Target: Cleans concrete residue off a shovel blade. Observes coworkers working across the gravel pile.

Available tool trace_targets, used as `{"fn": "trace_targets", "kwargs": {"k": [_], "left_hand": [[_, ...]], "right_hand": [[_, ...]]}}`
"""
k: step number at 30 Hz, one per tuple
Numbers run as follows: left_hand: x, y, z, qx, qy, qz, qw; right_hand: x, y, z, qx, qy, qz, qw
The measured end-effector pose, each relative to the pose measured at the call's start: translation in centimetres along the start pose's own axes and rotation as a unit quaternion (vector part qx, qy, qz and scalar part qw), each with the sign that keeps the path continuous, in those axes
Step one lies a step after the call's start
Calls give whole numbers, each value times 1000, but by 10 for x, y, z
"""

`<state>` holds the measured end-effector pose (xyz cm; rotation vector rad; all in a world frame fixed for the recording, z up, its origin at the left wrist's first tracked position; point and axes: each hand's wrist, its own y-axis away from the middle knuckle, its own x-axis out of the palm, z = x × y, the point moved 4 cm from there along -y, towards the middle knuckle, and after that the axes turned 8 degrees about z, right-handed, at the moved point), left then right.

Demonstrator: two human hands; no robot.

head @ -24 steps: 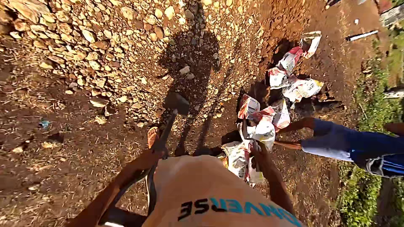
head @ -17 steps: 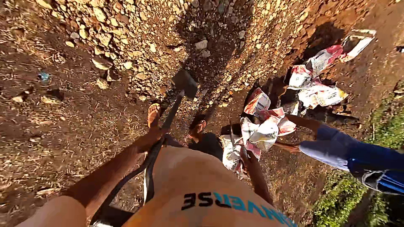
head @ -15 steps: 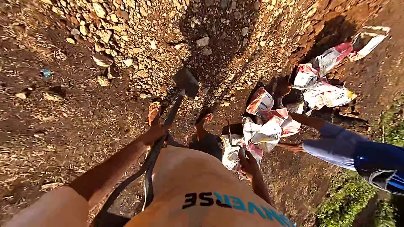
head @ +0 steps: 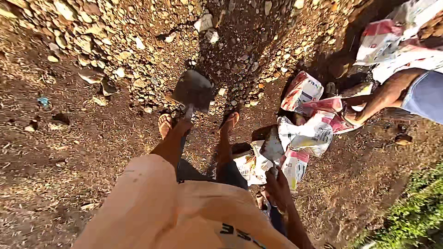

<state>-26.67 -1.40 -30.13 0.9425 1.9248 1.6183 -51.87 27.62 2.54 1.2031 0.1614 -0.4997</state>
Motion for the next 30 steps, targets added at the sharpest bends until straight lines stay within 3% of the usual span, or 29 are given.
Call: {"fn": "trace_targets", "kwargs": {"k": [3, 6, 11, 18, 25, 30], "left_hand": [[4, 22, -9, 27, -46, -4, 999], [0, 78, -12, 30, -41, 27, 998], [-19, 207, -23, 92, -28, 70, 993], [-64, 356, -44, 179, -72, 135, 972], [-72, 425, -69, 230, 4, 154, 961], [-44, 429, -59, 246, 97, 205, 942]], "right_hand": [[-3, 0, -19, 20, 33, -24, 999], [8, 3, -4, -17, 29, -20, 999], [31, 6, 72, -134, 93, -47, 985], [43, 11, 175, -206, 225, -62, 950], [11, 17, 274, -286, 292, -154, 899], [-6, 3, 332, -243, 353, -165, 888]]}}
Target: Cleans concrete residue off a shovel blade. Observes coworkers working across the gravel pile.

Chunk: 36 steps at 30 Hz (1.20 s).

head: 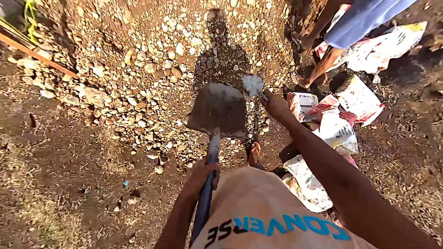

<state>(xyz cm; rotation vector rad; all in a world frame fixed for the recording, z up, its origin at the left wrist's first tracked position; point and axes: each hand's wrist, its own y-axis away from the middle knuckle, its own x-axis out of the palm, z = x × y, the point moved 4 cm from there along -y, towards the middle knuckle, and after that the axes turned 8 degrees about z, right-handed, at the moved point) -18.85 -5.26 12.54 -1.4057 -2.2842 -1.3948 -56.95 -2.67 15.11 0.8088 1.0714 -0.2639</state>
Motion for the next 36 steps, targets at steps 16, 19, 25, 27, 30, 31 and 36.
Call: {"fn": "trace_targets", "kwargs": {"k": [16, 19, 25, 27, 30, 31, 36], "left_hand": [[19, 9, -19, 71, 36, 18, 997], [20, 5, -22, 71, 21, 13, 997], [4, -16, -29, 62, -9, -19, 998], [2, -19, -27, 65, 20, -9, 998], [8, -20, -22, 71, 46, 24, 996], [11, -19, -20, 75, 53, 37, 995], [24, -12, -5, 97, 103, 98, 985]], "right_hand": [[35, -20, 22, 20, -119, -14, 993], [75, 23, 29, 24, -182, 9, 983], [112, 62, 49, -1, -129, 142, 981], [89, 36, 44, -6, -138, 101, 985], [30, -5, 44, 26, -125, 26, 992], [13, -17, 44, 34, -115, 0, 993], [-11, -29, 46, 36, -48, -13, 998]]}}
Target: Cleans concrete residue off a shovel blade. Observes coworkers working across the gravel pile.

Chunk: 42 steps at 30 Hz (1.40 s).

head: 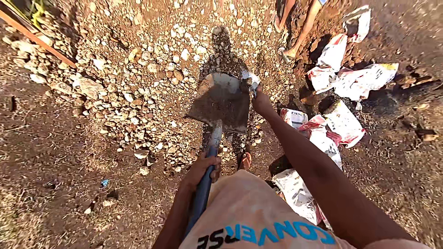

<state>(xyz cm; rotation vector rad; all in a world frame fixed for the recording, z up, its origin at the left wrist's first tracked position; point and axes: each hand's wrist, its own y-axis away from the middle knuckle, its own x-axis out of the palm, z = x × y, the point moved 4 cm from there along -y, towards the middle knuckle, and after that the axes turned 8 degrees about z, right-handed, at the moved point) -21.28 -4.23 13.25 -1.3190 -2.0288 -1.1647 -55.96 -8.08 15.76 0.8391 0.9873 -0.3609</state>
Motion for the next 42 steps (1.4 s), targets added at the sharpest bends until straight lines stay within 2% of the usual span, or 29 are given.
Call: {"fn": "trace_targets", "kwargs": {"k": [2, 5, 9, 10, 12, 16, 19, 22, 24, 26, 27, 32, 34, 38, 40, 42], "left_hand": [[5, 1, 0, 4, -2, -3, 1000], [1, 1, 10, -3, 5, -5, 1000], [-13, -4, 22, -15, 22, -5, 1000], [-15, -5, 24, -19, 27, 0, 999], [-17, -4, 25, -27, 39, 9, 999], [-9, 1, 26, -36, 23, 7, 999], [3, 2, 17, -40, -21, 0, 999], [2, 0, 13, -49, -61, -23, 997], [-6, 0, 11, -56, -84, -50, 994], [-11, -2, 7, -61, -94, -65, 992], [-11, -2, 7, -62, -89, -66, 992], [-5, -3, 9, -53, -71, -30, 996], [0, -5, 5, -52, -74, -24, 996], [-3, -15, 6, -58, -75, -18, 995], [-8, -15, 5, -61, -70, -19, 996], [-9, -13, 7, -62, -59, -16, 996]], "right_hand": [[12, 26, 7, -8, 22, 13, 1000], [57, 88, 2, -25, -5, 37, 999], [84, 119, 1, -36, 64, 149, 986], [81, 113, -2, -44, 75, 154, 984], [66, 81, -11, -56, 67, 112, 990], [23, 22, -6, 0, 52, 39, 998], [32, 36, 9, 1, 36, 37, 999], [69, 99, 17, -22, 18, 56, 998], [90, 126, 9, -32, 35, 100, 994], [93, 120, -1, -29, 53, 146, 987], [88, 107, -5, -35, 53, 140, 988], [42, 35, -1, 29, 25, 30, 999], [47, 42, 3, 33, 21, 27, 999], [85, 112, 7, -27, -1, 67, 997], [81, 110, 4, -40, 10, 118, 992], [67, 77, -1, -28, 27, 122, 992]]}}
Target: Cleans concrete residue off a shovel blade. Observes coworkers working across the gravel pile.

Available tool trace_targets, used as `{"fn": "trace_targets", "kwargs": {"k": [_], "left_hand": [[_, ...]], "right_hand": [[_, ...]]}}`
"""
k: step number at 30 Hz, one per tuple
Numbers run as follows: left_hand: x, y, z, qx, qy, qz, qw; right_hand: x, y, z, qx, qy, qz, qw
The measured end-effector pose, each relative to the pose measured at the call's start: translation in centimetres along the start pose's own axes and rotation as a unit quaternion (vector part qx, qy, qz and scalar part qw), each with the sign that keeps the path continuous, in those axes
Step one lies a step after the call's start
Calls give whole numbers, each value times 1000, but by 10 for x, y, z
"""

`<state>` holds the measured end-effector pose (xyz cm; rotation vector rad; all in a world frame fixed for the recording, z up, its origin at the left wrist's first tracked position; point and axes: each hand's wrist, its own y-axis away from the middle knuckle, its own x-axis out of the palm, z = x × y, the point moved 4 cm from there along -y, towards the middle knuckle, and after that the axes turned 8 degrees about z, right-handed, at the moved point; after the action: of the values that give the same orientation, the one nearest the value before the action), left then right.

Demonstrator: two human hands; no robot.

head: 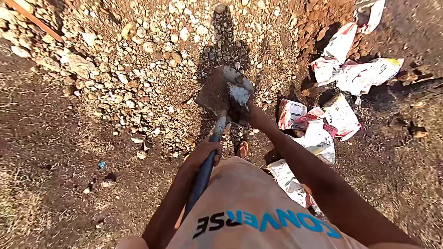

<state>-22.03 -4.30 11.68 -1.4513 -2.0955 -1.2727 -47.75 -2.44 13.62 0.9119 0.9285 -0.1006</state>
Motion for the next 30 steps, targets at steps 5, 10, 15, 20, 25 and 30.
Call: {"fn": "trace_targets", "kwargs": {"k": [5, 10, 15, 20, 25, 30], "left_hand": [[5, 1, 4, 8, 9, 20, 1000], [-5, 1, 3, 4, 4, -23, 1000], [-7, 8, 8, 6, 2, -14, 1000], [0, 17, -2, 2, -68, -37, 997], [-4, 13, -13, -15, -120, -86, 989], [-8, 12, -9, -6, -87, -80, 993]], "right_hand": [[-30, -33, -1, 44, -15, -65, 997], [35, 35, 4, -44, -57, 6, 997], [-18, -14, -5, -2, 8, -35, 999], [-21, -24, -15, 38, 17, -78, 996], [45, 14, -30, -39, 1, 14, 999], [-29, -25, -43, 27, 84, -37, 995]]}}
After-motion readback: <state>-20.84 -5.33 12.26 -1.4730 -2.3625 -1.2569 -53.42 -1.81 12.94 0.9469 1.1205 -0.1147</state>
